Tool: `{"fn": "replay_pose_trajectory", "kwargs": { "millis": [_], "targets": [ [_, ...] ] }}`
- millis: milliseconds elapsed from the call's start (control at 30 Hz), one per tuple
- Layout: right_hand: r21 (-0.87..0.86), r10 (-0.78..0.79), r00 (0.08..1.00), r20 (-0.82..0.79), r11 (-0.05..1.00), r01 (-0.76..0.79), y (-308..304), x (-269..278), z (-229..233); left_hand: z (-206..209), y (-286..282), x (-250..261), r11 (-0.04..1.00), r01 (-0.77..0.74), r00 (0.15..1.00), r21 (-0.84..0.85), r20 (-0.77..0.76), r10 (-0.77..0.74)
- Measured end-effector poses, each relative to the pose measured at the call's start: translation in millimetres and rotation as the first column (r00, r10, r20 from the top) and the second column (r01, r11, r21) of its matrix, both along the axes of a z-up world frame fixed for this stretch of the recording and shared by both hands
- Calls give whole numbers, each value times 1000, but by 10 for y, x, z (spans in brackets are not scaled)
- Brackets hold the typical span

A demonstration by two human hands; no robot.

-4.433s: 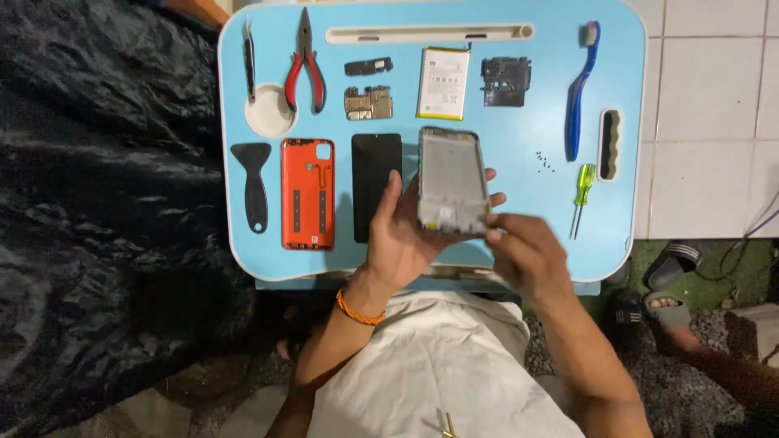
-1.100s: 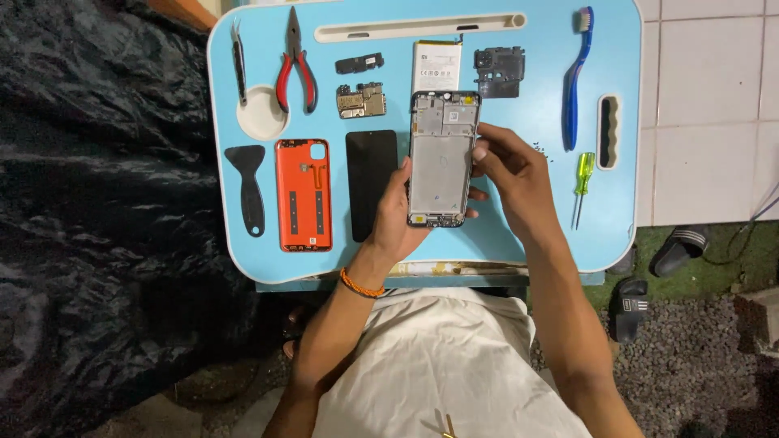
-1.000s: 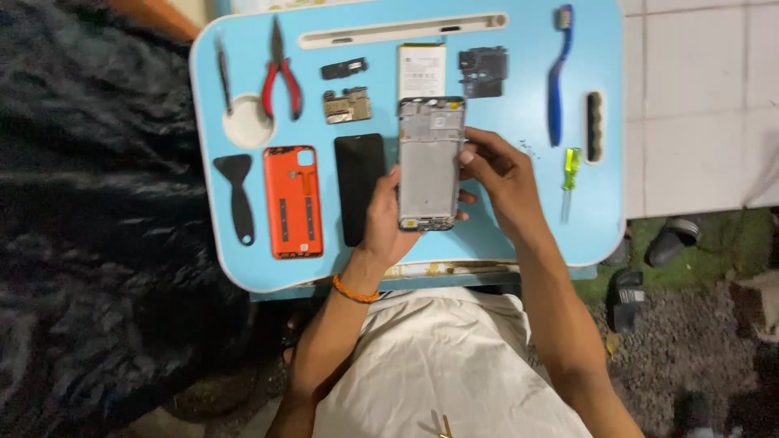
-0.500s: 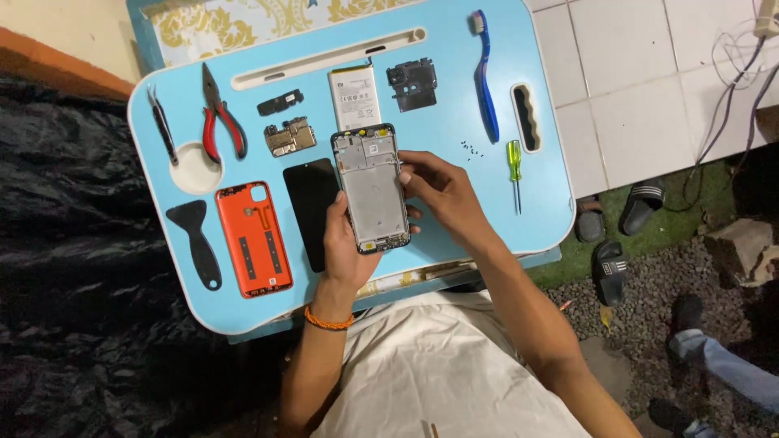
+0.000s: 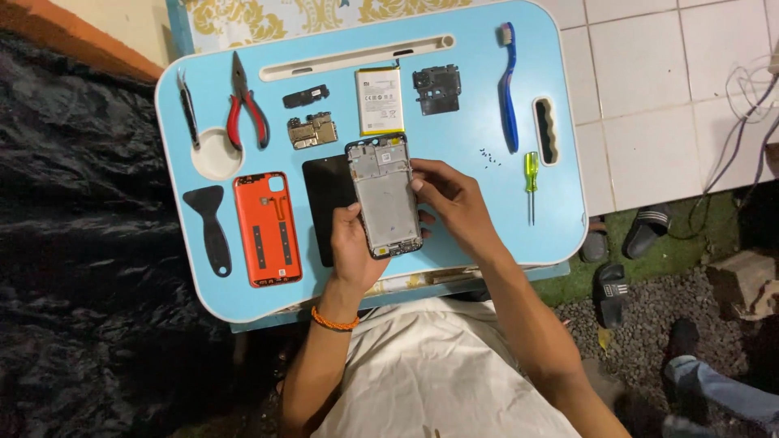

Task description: The person cleans a disassembled smartphone motherboard using a toothbrush. They hold the motherboard in one hand and brush it with the other, then place it on the table. The person also picks up and handles a phone screen assembly and a battery, moving them around the workspace.

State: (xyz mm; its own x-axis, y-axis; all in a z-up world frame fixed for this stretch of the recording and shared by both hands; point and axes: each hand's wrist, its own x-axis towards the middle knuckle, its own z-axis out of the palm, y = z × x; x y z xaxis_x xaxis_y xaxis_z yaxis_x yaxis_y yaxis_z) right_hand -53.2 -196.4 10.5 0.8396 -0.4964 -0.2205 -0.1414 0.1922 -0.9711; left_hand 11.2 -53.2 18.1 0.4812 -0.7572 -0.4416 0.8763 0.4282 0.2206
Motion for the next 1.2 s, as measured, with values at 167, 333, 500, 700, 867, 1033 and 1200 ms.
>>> {"fn": "replay_pose_trajectory", "kwargs": {
  "millis": [167,333,500,700,867,1033,1200],
  "targets": [
    [-23,-6,1000,-3,1000,6,23,-40,10,-30,23,-21,1000,7,1000,-9,-29,-7],
    [-40,-24,1000,14,999,25,30,-70,-45,-70,26,-54,1000,-5,1000,28,-13,5],
    [-33,-44,999,21,998,45,89,-111,-60,-123,29,-83,999,-4,1000,37,-16,5],
    [-42,-49,999,10,998,50,112,-126,-102,-144,28,-104,999,-25,999,44,-38,27],
    [-22,-61,998,13,998,61,101,-120,-101,-109,26,-91,997,-31,999,68,-24,32],
    [-6,-54,998,19,999,54,94,-86,-38,-124,-14,-102,997,-57,998,57,-27,59],
    [25,-40,999,-33,999,41,34,-41,-118,-115,-20,-94,995,-89,996,55,31,87]
  ]
}}
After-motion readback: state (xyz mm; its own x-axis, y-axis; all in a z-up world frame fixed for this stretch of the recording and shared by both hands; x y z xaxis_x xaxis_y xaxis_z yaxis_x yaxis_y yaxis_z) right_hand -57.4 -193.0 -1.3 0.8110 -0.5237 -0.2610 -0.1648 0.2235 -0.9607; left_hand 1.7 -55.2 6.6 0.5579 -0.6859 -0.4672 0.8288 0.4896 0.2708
